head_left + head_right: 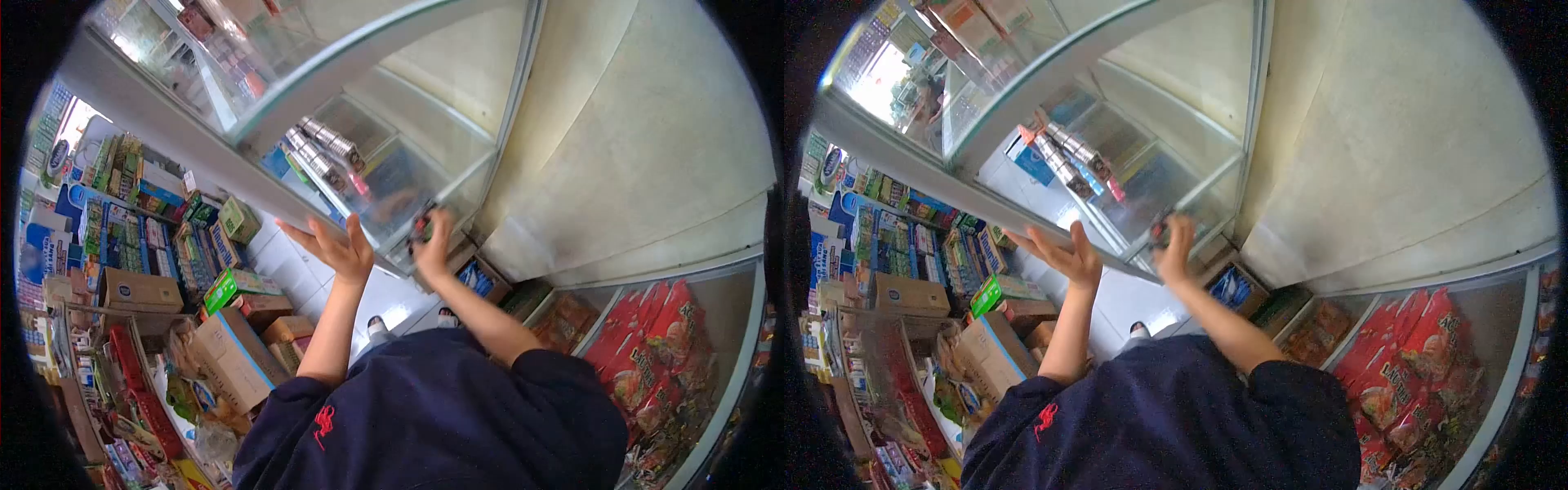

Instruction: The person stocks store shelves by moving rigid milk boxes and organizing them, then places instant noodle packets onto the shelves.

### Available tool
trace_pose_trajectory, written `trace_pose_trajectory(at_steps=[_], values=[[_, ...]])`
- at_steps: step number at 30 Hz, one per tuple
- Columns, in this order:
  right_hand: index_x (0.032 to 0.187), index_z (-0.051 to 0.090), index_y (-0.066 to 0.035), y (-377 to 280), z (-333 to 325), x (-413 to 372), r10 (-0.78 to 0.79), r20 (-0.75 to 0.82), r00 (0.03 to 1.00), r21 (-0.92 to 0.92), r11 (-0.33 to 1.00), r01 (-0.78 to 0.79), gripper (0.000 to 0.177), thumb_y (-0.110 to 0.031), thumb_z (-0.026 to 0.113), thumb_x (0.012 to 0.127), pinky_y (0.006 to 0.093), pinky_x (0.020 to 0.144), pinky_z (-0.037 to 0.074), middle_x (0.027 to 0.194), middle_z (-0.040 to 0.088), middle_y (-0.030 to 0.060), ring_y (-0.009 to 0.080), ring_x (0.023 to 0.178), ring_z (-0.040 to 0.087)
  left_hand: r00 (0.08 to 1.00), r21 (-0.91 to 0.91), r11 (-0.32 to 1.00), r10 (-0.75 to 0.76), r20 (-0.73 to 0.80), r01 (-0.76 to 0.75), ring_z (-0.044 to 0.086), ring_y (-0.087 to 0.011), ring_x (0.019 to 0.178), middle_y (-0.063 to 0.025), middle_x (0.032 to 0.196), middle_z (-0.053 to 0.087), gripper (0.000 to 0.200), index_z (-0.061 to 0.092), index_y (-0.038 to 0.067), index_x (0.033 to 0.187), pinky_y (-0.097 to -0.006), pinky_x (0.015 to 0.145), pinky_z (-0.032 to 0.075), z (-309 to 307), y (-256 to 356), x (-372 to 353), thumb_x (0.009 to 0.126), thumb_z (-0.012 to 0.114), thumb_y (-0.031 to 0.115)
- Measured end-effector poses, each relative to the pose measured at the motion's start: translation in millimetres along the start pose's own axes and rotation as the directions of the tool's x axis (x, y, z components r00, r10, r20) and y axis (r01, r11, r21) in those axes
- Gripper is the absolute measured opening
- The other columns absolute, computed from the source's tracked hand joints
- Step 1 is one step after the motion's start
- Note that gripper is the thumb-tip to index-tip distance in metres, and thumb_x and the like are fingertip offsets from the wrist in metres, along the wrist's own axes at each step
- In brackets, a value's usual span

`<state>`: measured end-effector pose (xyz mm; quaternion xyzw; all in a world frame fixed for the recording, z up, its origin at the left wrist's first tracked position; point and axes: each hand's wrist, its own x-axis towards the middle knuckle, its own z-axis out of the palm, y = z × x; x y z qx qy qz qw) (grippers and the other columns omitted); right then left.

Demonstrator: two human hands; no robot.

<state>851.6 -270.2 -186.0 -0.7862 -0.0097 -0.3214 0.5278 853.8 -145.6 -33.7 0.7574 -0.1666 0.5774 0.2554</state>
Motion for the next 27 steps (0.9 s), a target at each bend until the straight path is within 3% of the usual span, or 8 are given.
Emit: trace_pose_trajectory(at_steps=[5, 9, 13, 19, 21, 22, 25, 27], values=[[0.106, 0.047, -0.008, -28, 9, -47, -0.191, 0.266, 0.945, 0.091, 0.981, 0.172, 0.052, 0.0, 0.064, 0.057, 0.0477, 0.089, 0.031, 0.106, 0.047, 0.0156, 0.0384, 0.102, 0.04, 1.0, -0.05, 0.999, -0.017, 0.014, 0.018, 0.003, -0.0415, 0.131, -0.0271, 0.14, -0.001, 0.069, 0.018, 0.01, 0.136, -0.0486, 0.102, 0.011, -3, 3, -3, 0.08, 0.058, 0.004], [0.102, 0.048, -0.007, -36, 8, -51, -0.173, 0.277, 0.945, 0.015, 0.984, 0.176, 0.049, -0.005, 0.067, 0.057, 0.0455, 0.086, 0.035, 0.106, 0.048, 0.0143, 0.0377, 0.1, 0.043, 0.995, -0.16, 0.984, -0.073, 0.075, 0.084, 0.007, -0.0452, 0.129, -0.0334, 0.137, 0.002, 0.075, 0.023, 0.016, 0.135, -0.0496, 0.102, 0.014, -11, -5, -12, 0.074, 0.063, 0.001], [0.1, 0.05, -0.006, -40, 3, -47, -0.137, 0.318, 0.938, -0.03, 0.988, 0.155, 0.047, -0.007, 0.068, 0.057, 0.0441, 0.084, 0.038, 0.106, 0.048, 0.0139, 0.037, 0.099, 0.043, 0.99, -0.376, 0.924, -0.021, 0.142, 0.074, 0.01, -0.0458, 0.129, -0.034, 0.137, 0.002, 0.075, 0.027, 0.012, 0.133, -0.0493, 0.101, 0.015, -18, -14, -14, 0.07, 0.065, 0.0], [0.099, 0.05, -0.003, -55, 5, -49, 0.005, 0.253, 0.968, -0.11, 0.994, 0.023, 0.049, -0.002, 0.066, 0.053, 0.0422, 0.088, 0.037, 0.107, 0.048, 0.0151, 0.0355, 0.104, 0.044, 0.981, -0.654, 0.753, 0.067, 0.18, 0.069, 0.01, -0.0448, 0.129, -0.0332, 0.137, 0.006, 0.059, 0.038, 0.003, 0.126, -0.0451, 0.103, 0.015, -27, -31, -20, 0.072, 0.063, 0.003], [0.1, 0.051, -0.003, -76, -3, -41, 0.109, 0.275, 0.955, 0.038, 0.992, -0.124, 0.048, 0.0, 0.065, 0.054, 0.0396, 0.088, 0.037, 0.106, 0.049, 0.0152, 0.0345, 0.103, 0.045, 0.938, -0.704, 0.689, 0.1, 0.331, 0.174, 0.009, -0.0453, 0.129, -0.0313, 0.138, 0.007, 0.059, 0.038, 0.003, 0.127, -0.0459, 0.103, 0.015, -36, -37, -29, 0.074, 0.062, 0.005], [0.101, 0.052, -0.004, -83, -8, -41, 0.131, 0.244, 0.961, 0.019, 0.99, -0.14, 0.049, -0.001, 0.067, 0.055, 0.0376, 0.088, 0.037, 0.105, 0.047, 0.0144, 0.0329, 0.103, 0.045, 0.914, -0.702, 0.702, 0.203, 0.352, 0.114, 0.009, -0.0424, 0.13, -0.0325, 0.138, 0.0, 0.066, 0.03, 0.002, 0.131, -0.0414, 0.103, 0.015, -40, -43, -31, 0.074, 0.063, 0.006], [0.099, 0.052, -0.004, -111, -24, -34, 0.006, 0.104, 0.995, -0.059, 0.998, 0.0, 0.047, -0.004, 0.069, 0.055, 0.0351, 0.09, 0.035, 0.105, 0.045, 0.0109, 0.0264, 0.102, 0.044, 0.831, -0.771, 0.62, 0.348, 0.433, 0.142, 0.012, -0.0462, 0.128, -0.0351, 0.136, 0.007, 0.071, 0.029, 0.005, 0.131, -0.0484, 0.102, 0.015, -51, -54, -54, 0.071, 0.066, 0.008], [0.103, 0.053, -0.005, -141, -35, -36, 0.073, 0.003, 0.997, -0.1, 0.992, -0.072, 0.051, -0.005, 0.068, 0.054, 0.0353, 0.094, 0.03, 0.107, 0.042, 0.0106, 0.0254, 0.106, 0.04, 0.787, -0.86, 0.47, 0.447, 0.425, 0.197, 0.012, -0.0473, 0.127, -0.0338, 0.136, 0.009, 0.075, 0.026, 0.008, 0.132, -0.0505, 0.101, 0.014, -50, -52, -61, 0.069, 0.068, 0.011]])
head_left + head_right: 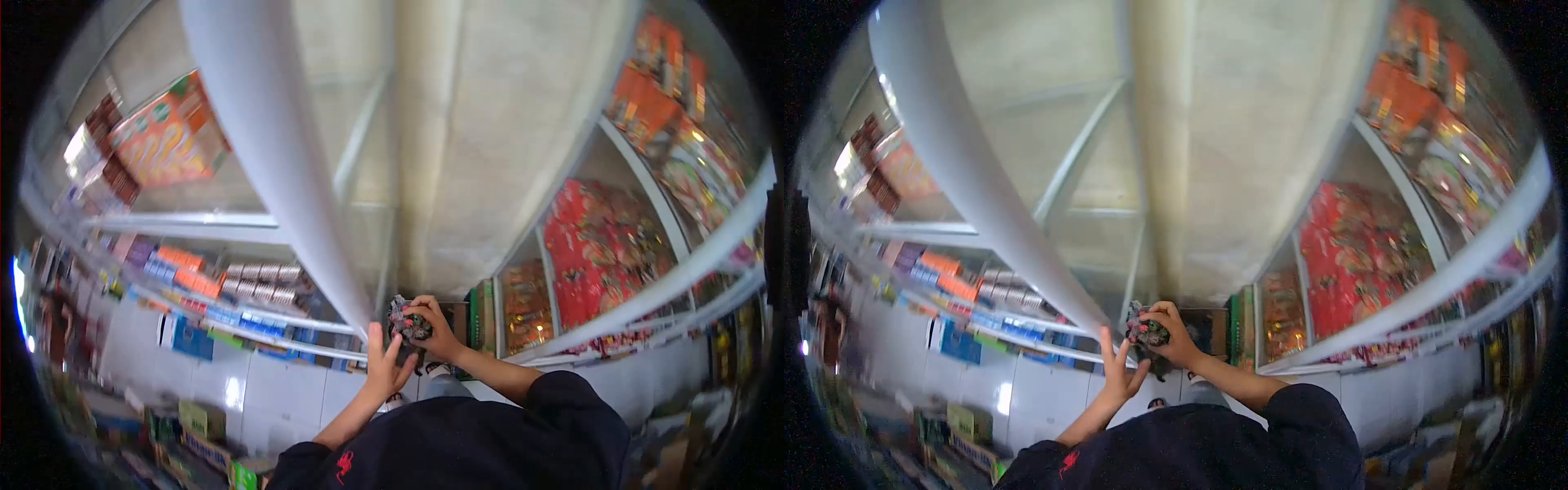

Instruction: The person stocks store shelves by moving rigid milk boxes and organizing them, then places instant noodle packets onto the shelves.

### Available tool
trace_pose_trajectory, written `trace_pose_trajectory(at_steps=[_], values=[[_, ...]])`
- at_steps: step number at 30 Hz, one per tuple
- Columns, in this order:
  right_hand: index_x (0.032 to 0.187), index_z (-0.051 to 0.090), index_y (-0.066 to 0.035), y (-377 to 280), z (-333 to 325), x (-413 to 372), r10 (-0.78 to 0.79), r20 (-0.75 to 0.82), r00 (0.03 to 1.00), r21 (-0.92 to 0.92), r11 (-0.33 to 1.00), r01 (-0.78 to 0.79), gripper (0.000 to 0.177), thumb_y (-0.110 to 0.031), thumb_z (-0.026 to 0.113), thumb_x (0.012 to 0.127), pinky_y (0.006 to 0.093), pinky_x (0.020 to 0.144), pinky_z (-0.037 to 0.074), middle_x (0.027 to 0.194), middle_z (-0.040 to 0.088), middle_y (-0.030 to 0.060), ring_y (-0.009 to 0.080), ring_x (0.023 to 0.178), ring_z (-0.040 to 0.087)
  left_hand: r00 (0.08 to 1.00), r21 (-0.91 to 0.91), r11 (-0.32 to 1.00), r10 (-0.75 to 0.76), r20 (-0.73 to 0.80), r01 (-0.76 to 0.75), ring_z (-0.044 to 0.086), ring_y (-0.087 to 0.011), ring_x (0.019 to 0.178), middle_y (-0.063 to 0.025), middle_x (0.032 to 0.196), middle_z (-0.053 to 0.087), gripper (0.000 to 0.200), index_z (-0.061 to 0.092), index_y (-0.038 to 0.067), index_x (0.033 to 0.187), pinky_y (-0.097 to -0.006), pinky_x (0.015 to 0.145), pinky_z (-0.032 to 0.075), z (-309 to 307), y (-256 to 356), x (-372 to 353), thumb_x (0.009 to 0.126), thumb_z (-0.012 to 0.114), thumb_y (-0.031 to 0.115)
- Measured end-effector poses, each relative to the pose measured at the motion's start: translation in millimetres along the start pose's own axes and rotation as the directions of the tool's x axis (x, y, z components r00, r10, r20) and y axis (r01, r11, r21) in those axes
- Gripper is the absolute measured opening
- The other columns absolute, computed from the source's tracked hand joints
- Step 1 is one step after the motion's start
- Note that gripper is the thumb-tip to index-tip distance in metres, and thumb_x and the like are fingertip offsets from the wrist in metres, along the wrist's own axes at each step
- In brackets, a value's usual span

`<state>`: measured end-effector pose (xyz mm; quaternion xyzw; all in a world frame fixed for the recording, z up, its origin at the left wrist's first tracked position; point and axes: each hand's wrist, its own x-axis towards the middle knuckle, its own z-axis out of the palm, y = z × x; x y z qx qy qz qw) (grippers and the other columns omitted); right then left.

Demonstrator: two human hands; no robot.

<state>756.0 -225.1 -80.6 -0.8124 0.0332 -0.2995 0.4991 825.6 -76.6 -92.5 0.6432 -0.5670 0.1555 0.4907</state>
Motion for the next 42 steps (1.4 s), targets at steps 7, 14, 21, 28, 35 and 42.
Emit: trace_pose_trajectory(at_steps=[7, 14, 21, 28, 35, 42], values=[[0.121, 0.046, -0.002, -99, -64, -20, 0.054, 0.005, 0.999, 0.054, 0.997, -0.055, 0.063, -0.036, 0.058, 0.07, 0.0368, 0.099, 0.023, 0.123, 0.039, 0.0158, 0.0295, 0.116, 0.036, 0.983, -0.509, 0.842, -0.136, 0.121, 0.179, 0.034, -0.0383, 0.117, -0.0266, 0.127, 0.029, 0.081, 0.027, 0.006, 0.129, -0.045, 0.097, 0.027, 49, 24, 35, 0.063, 0.073, 0.015], [0.106, 0.055, -0.007, -155, -180, -46, -0.417, -0.339, 0.843, -0.867, 0.486, -0.109, 0.044, -0.015, 0.064, 0.063, 0.0454, 0.096, 0.028, 0.122, 0.047, 0.011, 0.0312, 0.113, 0.04, 0.928, -0.871, 0.36, -0.285, 0.239, 0.335, 0.049, -0.0182, 0.099, -0.0107, 0.111, 0.047, 0.068, 0.029, -0.003, 0.123, -0.0311, 0.088, 0.039, 90, 61, 128, 0.067, 0.066, 0.006], [0.12, 0.048, -0.015, -105, -264, -91, -0.624, -0.412, 0.664, -0.845, -0.01, -0.535, 0.055, -0.02, 0.065, 0.068, 0.0508, 0.102, 0.018, 0.135, 0.032, 0.0113, 0.0363, 0.127, 0.019, 0.973, -0.978, 0.204, -0.232, -0.007, 0.042, 0.048, -0.016, 0.097, -0.008, 0.105, 0.049, 0.059, 0.034, -0.001, 0.121, -0.0287, 0.089, 0.037, 115, 176, 303, 0.065, 0.054, -0.004], [0.109, 0.059, -0.022, -84, -267, -98, -0.648, -0.332, 0.685, -0.884, -0.039, -0.465, 0.038, -0.013, 0.059, 0.072, 0.0468, 0.102, 0.022, 0.133, 0.037, 0.0027, 0.0345, 0.128, 0.016, 0.962, -0.951, 0.149, 0.082, -0.261, -0.271, 0.053, -0.015, 0.089, -0.0082, 0.099, 0.056, 0.046, 0.044, -0.002, 0.113, -0.0274, 0.082, 0.041, 106, 290, 412, 0.073, 0.062, 0.011], [0.107, 0.059, -0.02, -91, -268, -99, -0.677, -0.293, 0.675, -0.916, -0.004, -0.402, 0.033, -0.013, 0.058, 0.075, 0.0436, 0.102, 0.024, 0.129, 0.042, -0.0028, 0.031, 0.129, 0.016, 0.789, -0.717, 0.33, 0.25, -0.562, -0.615, 0.054, -0.0169, 0.089, -0.0103, 0.096, 0.057, 0.038, 0.047, -0.001, 0.111, -0.0284, 0.08, 0.041, 88, 384, 478, 0.079, 0.056, 0.016], [0.1, 0.063, -0.024, -83, -268, -99, -0.685, -0.307, 0.66, -0.902, -0.012, -0.432, 0.034, -0.012, 0.065, 0.068, 0.043, 0.101, 0.025, 0.124, 0.045, -0.0013, 0.0325, 0.127, 0.021, 0.481, -0.434, 0.21, 0.332, -0.811, -0.876, 0.048, -0.0262, 0.105, -0.0165, 0.107, 0.053, 0.048, 0.05, 0.001, 0.111, -0.0306, 0.094, 0.033, 81, 410, 519, 0.065, 0.036, -0.005]])
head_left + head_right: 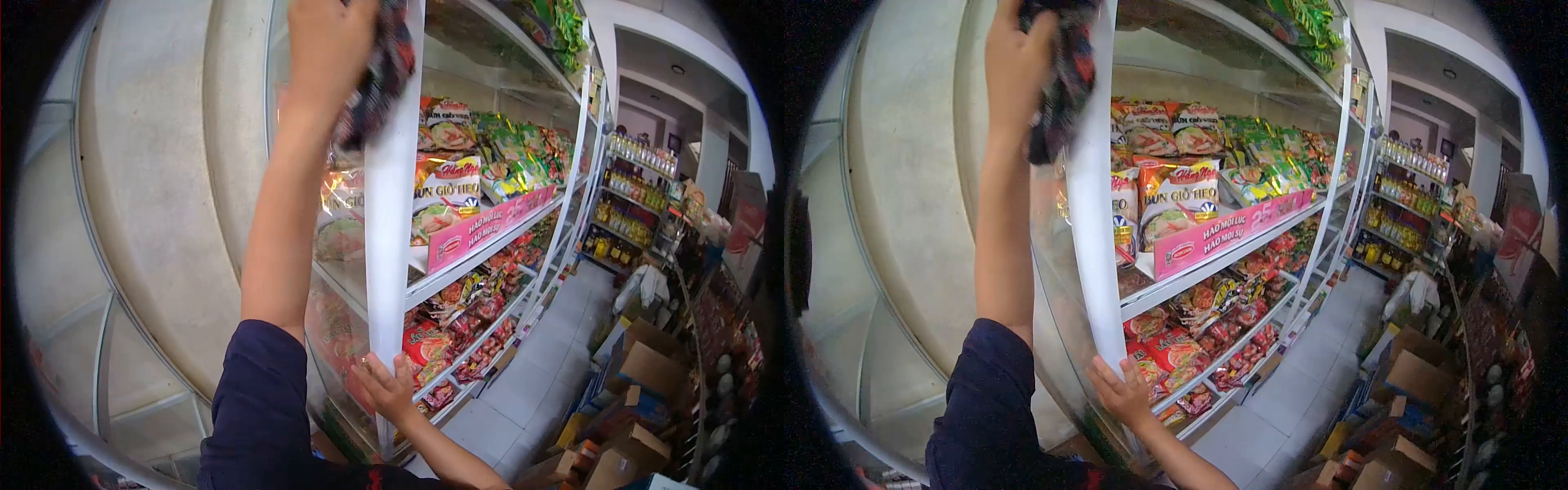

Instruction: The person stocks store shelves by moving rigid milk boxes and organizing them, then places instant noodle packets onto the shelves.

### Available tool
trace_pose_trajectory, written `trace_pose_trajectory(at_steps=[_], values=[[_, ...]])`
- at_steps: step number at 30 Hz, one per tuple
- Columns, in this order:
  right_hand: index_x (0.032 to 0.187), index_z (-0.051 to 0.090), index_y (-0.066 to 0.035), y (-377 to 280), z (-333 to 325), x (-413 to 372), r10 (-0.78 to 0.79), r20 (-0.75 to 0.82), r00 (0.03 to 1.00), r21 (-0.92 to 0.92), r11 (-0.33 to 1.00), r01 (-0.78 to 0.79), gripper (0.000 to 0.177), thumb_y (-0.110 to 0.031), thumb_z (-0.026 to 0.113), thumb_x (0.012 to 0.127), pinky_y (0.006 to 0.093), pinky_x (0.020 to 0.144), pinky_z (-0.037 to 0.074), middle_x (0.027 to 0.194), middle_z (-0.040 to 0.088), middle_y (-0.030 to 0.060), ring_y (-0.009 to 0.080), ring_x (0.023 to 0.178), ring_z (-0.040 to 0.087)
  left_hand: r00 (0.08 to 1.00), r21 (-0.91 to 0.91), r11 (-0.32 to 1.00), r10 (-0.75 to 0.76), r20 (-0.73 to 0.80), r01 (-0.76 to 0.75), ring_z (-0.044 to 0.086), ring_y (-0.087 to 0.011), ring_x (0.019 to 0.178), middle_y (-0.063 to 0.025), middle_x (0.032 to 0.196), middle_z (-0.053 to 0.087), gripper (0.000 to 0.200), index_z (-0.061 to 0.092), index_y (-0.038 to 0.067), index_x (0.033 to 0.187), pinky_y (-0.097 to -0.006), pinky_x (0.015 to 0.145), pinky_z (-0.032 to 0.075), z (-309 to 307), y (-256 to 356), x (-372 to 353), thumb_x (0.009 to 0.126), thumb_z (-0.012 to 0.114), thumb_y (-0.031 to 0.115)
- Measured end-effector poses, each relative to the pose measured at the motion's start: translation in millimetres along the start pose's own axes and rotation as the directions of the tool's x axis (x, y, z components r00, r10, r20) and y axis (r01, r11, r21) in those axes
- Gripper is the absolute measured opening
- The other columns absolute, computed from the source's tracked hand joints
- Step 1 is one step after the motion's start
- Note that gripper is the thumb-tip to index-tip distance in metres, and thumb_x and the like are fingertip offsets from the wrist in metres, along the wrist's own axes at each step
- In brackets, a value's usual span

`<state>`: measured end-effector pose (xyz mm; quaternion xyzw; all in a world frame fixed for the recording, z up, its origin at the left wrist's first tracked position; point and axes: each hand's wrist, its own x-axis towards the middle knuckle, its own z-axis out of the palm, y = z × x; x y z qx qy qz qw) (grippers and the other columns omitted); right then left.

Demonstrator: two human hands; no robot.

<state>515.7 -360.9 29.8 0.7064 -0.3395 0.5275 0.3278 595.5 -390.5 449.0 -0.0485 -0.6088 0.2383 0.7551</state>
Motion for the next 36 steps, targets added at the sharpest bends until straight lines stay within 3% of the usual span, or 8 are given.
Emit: trace_pose_trajectory(at_steps=[3, 6, 8, 16, 20, 26, 32, 36], values=[[0.099, 0.063, -0.022, -4, -1, -2, 0.017, 0.01, 1.0, -0.016, 1.0, -0.017, 0.03, -0.012, 0.062, 0.071, 0.0425, 0.1, 0.029, 0.124, 0.046, -0.0036, 0.0307, 0.129, 0.018, 0.993, 0.067, 0.993, -0.101, 0.059, 0.097, 0.049, -0.0266, 0.102, -0.0168, 0.105, 0.054, 0.047, 0.047, -0.002, 0.114, -0.0288, 0.091, 0.034, -25, -68, -1, 0.068, 0.041, -0.003], [0.098, 0.063, -0.021, -4, -2, -4, 0.021, 0.012, 1.0, -0.01, 1.0, -0.021, 0.027, -0.014, 0.062, 0.072, 0.0429, 0.099, 0.031, 0.125, 0.046, -0.0056, 0.0295, 0.13, 0.016, 1.0, 0.538, 0.842, 0.025, 0.013, -0.028, 0.051, -0.0328, 0.098, -0.0181, 0.104, 0.055, 0.04, 0.045, 0.003, 0.115, -0.0366, 0.085, 0.039, -50, -157, -34, 0.077, 0.054, 0.01], [0.096, 0.064, -0.02, -5, 0, -7, 0.046, 0.054, 0.997, -0.02, 0.999, -0.045, 0.026, -0.015, 0.063, 0.07, 0.0433, 0.1, 0.028, 0.121, 0.048, -0.0037, 0.0296, 0.128, 0.019, 0.952, 0.569, 0.767, -0.279, -0.123, 0.298, 0.055, -0.0315, 0.094, -0.0183, 0.104, 0.054, 0.04, 0.047, 0.005, 0.115, -0.0379, 0.081, 0.042, -59, -182, -54, 0.079, 0.053, 0.021], [0.093, 0.066, -0.016, -6, -10, 7, -0.017, 0.048, 0.999, -0.077, 0.997, 0.02, 0.025, -0.017, 0.061, 0.068, 0.043, 0.105, 0.017, 0.116, 0.05, 0.006, 0.0232, 0.122, 0.034, 0.719, 0.59, 0.472, -0.631, -0.292, 0.655, 0.052, -0.04, 0.093, -0.0247, 0.096, 0.055, 0.032, 0.053, -0.002, 0.099, -0.044, 0.081, 0.041, -100, -237, -110, 0.074, 0.051, 0.019], [0.09, 0.067, -0.017, -3, -4, 0, -0.035, 0.056, 0.998, -0.098, 0.994, 0.04, 0.029, -0.01, 0.063, 0.061, 0.0442, 0.107, 0.009, 0.136, 0.03, 0.0138, 0.0312, 0.131, 0.017, 0.595, 0.164, 0.582, -0.704, -0.388, 0.796, 0.054, -0.0392, 0.088, -0.0235, 0.092, 0.059, 0.034, 0.057, -0.001, 0.09, -0.042, 0.08, 0.039, -90, -200, -117, 0.073, 0.046, 0.026], [0.093, 0.067, -0.02, -5, -3, -6, 0.028, 0.059, 0.998, -0.152, 0.988, -0.019, 0.029, -0.015, 0.061, 0.065, 0.0438, 0.106, 0.015, 0.13, 0.037, 0.01, 0.0333, 0.128, 0.021, 0.905, 0.048, 0.913, -0.393, -0.161, 0.405, 0.05, -0.0336, 0.08, -0.0168, 0.084, 0.055, 0.032, 0.052, 0.006, 0.099, -0.0417, 0.072, 0.038, -49, -70, -94, 0.084, 0.045, 0.034], [0.093, 0.067, -0.019, -10, -10, -1, 0.052, 0.099, 0.994, -0.164, 0.986, -0.036, 0.031, -0.013, 0.065, 0.063, 0.0435, 0.107, 0.011, 0.135, 0.031, 0.0124, 0.0296, 0.13, 0.02, 0.987, -0.009, 0.993, -0.117, -0.107, 0.117, 0.046, -0.0355, 0.086, -0.0185, 0.096, 0.046, 0.037, 0.046, 0.008, 0.097, -0.0439, 0.072, 0.04, -30, 9, -105, 0.068, 0.062, 0.024], [0.09, 0.067, -0.018, -14, -11, 5, 0.067, 0.104, 0.992, -0.179, 0.983, -0.048, 0.029, -0.01, 0.066, 0.062, 0.0448, 0.107, 0.008, 0.137, 0.028, 0.0151, 0.0256, 0.13, 0.021, 0.985, 0.009, 0.987, -0.157, -0.07, 0.158, 0.046, -0.0353, 0.085, -0.0183, 0.098, 0.045, 0.039, 0.046, 0.008, 0.098, -0.043, 0.073, 0.039, -43, -11, -122, 0.065, 0.063, 0.02]])
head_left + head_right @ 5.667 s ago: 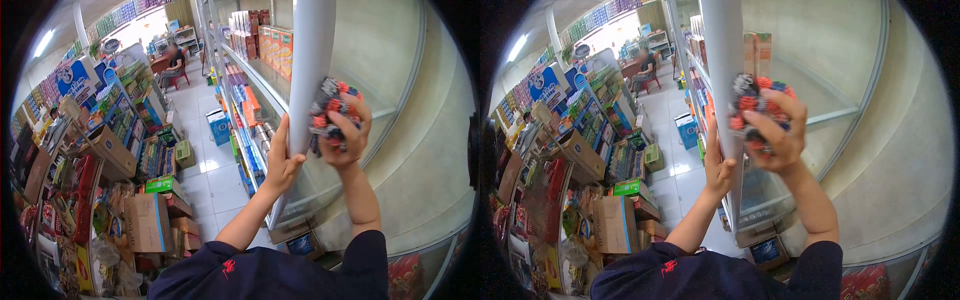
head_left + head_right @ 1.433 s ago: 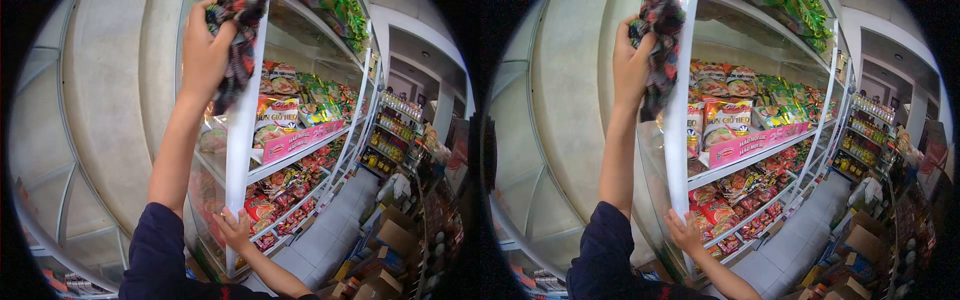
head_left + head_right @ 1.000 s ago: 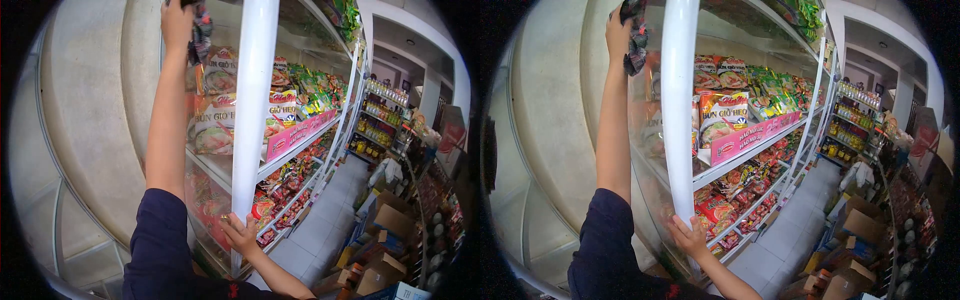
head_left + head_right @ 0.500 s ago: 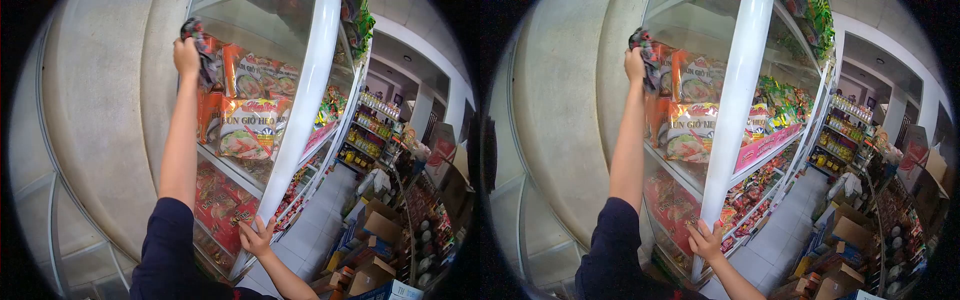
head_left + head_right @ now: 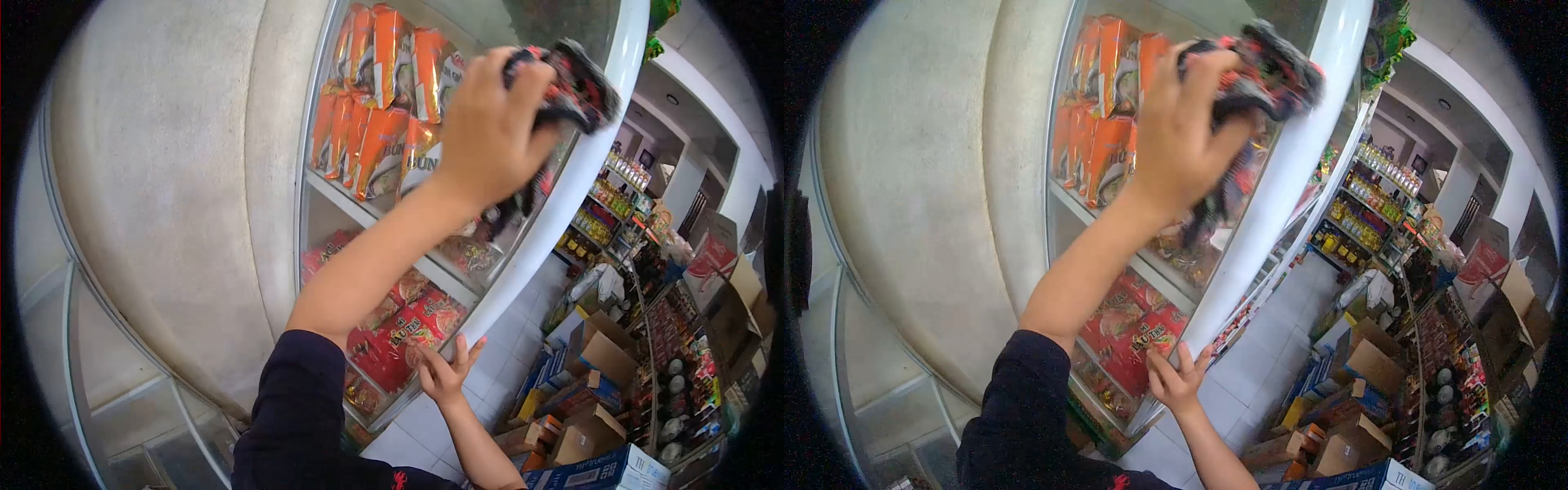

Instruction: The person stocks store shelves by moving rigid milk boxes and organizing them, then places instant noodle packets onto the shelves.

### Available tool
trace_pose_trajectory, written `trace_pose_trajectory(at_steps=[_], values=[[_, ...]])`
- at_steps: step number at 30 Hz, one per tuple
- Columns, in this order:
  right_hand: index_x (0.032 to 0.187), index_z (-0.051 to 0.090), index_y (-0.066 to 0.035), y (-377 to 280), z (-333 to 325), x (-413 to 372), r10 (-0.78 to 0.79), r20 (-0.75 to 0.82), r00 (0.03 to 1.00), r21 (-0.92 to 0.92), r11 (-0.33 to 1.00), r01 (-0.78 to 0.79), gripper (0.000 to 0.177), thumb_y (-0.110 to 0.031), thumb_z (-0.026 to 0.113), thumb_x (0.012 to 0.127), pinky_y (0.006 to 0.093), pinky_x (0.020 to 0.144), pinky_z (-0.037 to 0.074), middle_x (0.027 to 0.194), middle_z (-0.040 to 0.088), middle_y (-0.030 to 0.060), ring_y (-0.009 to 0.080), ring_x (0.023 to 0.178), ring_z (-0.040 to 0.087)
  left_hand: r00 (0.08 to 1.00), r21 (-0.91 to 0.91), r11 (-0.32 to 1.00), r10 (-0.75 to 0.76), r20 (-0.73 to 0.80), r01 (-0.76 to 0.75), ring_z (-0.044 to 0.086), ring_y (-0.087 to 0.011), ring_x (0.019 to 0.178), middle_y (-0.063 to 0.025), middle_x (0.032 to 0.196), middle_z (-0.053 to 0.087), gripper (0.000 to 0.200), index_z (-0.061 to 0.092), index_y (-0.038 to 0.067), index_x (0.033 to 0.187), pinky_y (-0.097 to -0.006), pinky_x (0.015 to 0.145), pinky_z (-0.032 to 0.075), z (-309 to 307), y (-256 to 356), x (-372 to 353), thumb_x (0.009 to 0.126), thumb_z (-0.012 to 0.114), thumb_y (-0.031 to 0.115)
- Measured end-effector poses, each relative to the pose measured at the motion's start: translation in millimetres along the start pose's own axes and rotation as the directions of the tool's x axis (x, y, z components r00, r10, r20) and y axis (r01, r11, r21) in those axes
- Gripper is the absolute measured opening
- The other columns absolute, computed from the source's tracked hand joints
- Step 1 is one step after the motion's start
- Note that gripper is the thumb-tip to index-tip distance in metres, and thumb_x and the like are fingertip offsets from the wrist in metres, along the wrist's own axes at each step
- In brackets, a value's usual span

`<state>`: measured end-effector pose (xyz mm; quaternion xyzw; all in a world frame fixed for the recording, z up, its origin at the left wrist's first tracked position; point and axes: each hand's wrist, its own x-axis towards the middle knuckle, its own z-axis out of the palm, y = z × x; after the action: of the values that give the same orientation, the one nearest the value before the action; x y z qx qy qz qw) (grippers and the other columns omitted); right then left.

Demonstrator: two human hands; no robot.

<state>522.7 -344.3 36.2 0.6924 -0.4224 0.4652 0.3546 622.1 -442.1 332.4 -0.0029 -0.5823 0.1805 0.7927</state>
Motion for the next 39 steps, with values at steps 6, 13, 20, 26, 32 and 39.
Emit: trace_pose_trajectory(at_steps=[6, 13, 20, 26, 32, 39], values=[[0.084, 0.067, -0.016, -5, 3, 3, -0.002, -0.04, 0.999, -0.042, 0.999, 0.0, 0.022, -0.01, 0.066, 0.064, 0.0486, 0.106, 0.009, 0.133, 0.034, 0.0148, 0.0252, 0.129, 0.022, 0.939, 0.065, 0.939, -0.33, -0.096, 0.337, 0.052, -0.0318, 0.09, -0.0177, 0.097, 0.054, 0.031, 0.052, 0.006, 0.099, -0.0398, 0.08, 0.04, -48, -115, -20, 0.071, 0.058, 0.017], [0.12, 0.045, -0.007, 0, 12, -11, 0.012, -0.084, 0.996, -0.057, 0.998, -0.017, 0.057, -0.008, 0.061, 0.064, 0.0566, 0.102, 0.011, 0.138, 0.026, 0.0157, 0.0418, 0.128, 0.016, 0.776, -0.086, 0.818, -0.569, -0.272, 0.569, 0.053, -0.0212, 0.096, -0.0097, 0.104, 0.054, 0.043, 0.045, 0.007, 0.115, -0.0305, 0.086, 0.039, -95, -165, -94, 0.075, 0.058, 0.012], [0.136, 0.015, -0.001, 1, 11, -14, 0.064, -0.07, 0.995, 0.134, 0.989, -0.054, 0.074, -0.016, 0.055, 0.076, 0.0494, 0.104, 0.0, 0.141, 0.019, 0.0155, 0.0392, 0.132, -0.001, 0.851, 0.029, 0.857, -0.508, -0.133, 0.515, 0.05, -0.0233, 0.1, -0.0092, 0.116, 0.049, 0.041, 0.048, 0.007, 0.116, -0.0336, 0.092, 0.035, -65, -20, -121, 0.076, 0.058, 0.01], [0.137, 0.007, 0.001, 2, 9, -17, 0.173, -0.041, 0.984, 0.421, 0.896, -0.14, 0.075, -0.042, 0.042, 0.085, 0.0444, 0.105, -0.005, 0.143, 0.015, 0.0136, 0.0311, 0.133, -0.008, 0.966, -0.107, 0.962, -0.239, 0.102, 0.25, 0.049, -0.0284, 0.081, -0.0058, 0.093, 0.054, 0.049, 0.056, 0.032, 0.109, -0.04, 0.071, 0.041, -67, 62, -170, 0.062, 0.065, 0.022], [0.136, 0.017, -0.002, 3, 3, -18, 0.211, -0.042, 0.977, 0.404, 0.898, -0.176, 0.074, -0.034, 0.053, 0.079, 0.0475, 0.105, 0.006, 0.14, 0.023, 0.0166, 0.0371, 0.132, -0.003, 0.993, -0.041, 0.997, -0.067, 0.099, 0.072, 0.049, -0.0242, 0.072, -0.0026, 0.087, 0.051, 0.053, 0.057, 0.031, 0.11, -0.0351, 0.065, 0.042, -80, 29, -173, 0.06, 0.064, 0.017], [0.136, 0.014, -0.002, 1, 4, -13, 0.186, -0.032, 0.982, 0.35, 0.923, -0.163, 0.078, -0.034, 0.055, 0.077, 0.0464, 0.105, -0.001, 0.141, 0.021, 0.0151, 0.0341, 0.133, -0.005, 0.836, 0.091, 0.831, -0.542, -0.088, 0.548, 0.048, -0.0224, 0.111, -0.0096, 0.119, 0.053, 0.044, 0.049, 0.003, 0.119, -0.0325, 0.095, 0.032, -121, -84, -207, 0.076, 0.055, 0.009]])
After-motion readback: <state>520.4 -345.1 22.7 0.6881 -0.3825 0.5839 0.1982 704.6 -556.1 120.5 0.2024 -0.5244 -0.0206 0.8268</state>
